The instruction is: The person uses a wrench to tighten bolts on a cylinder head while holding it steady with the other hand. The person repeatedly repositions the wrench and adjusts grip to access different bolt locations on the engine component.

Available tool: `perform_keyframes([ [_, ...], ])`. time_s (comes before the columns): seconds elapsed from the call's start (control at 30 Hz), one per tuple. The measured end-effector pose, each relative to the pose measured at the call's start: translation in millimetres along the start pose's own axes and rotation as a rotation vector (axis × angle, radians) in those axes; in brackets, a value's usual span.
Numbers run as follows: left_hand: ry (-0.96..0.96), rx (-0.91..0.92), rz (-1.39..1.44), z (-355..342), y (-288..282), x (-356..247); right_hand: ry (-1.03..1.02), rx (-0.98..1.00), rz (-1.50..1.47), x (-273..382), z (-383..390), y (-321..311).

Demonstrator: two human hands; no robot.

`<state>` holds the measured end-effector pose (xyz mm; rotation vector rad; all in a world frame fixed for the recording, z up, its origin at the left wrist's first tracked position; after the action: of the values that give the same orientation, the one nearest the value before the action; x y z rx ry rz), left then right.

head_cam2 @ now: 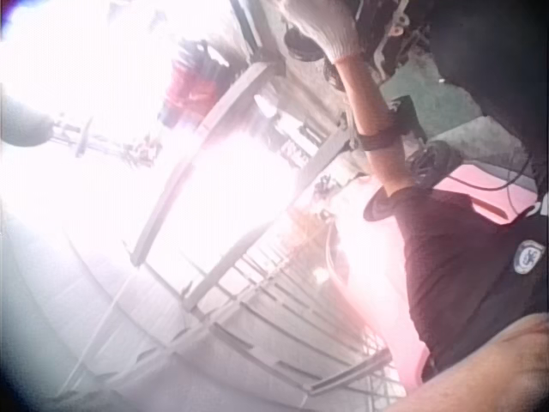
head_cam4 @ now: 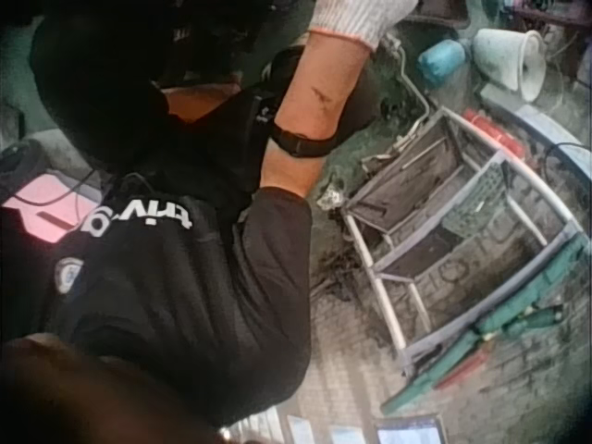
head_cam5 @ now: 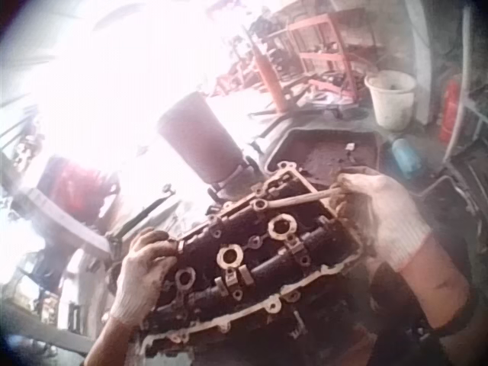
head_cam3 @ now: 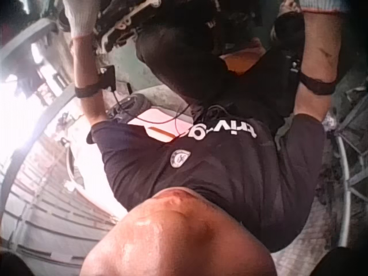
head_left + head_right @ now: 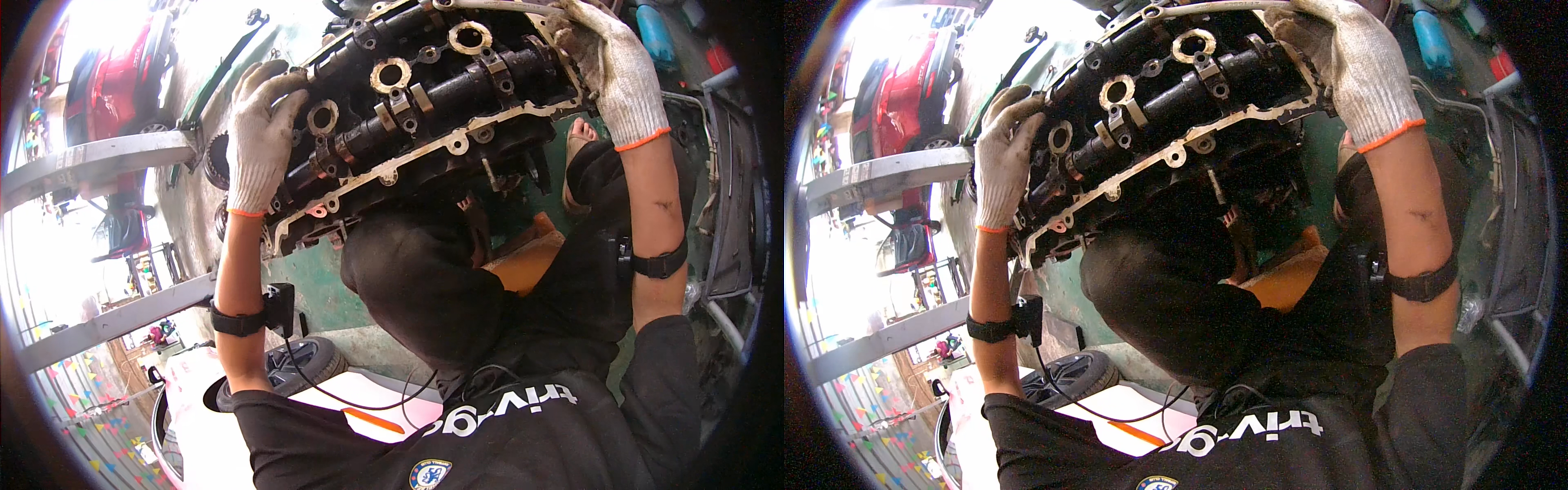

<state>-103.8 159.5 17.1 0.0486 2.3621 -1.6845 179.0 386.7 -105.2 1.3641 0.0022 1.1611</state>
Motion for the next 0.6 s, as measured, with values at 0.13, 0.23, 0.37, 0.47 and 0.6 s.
perform_keyframes([
  [0.13, -0.034, -0.062, -0.172, 2, -1, -11, 0.006, -0.050, 0.014, 0, 2, -2],
  [0.23, -0.070, -0.109, -0.312, 3, -1, -22, 0.032, 0.005, -0.044, -2, 3, 5],
  [0.37, -0.094, -0.061, -0.401, 1, -5, -26, -0.016, -0.138, 0.078, 3, 5, -3],
  [0.47, -0.071, -0.039, -0.346, 0, -10, -24, -0.014, -0.132, 0.046, 2, 5, -3],
  [0.6, 0.085, -0.004, -0.309, -3, -7, -27, 0.013, -0.139, 0.063, 0, 4, -8],
])
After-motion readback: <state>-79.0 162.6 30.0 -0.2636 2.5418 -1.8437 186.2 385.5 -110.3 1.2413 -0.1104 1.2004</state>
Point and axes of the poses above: each hand's wrist, its own z-axis away from the middle knuckle, its own y-axis out of the palm, x = y × z, the point moved 9 cm from there along -z, towards the middle knuckle, and after that the axes turned 9 degrees about y, right-handed, at the moved point
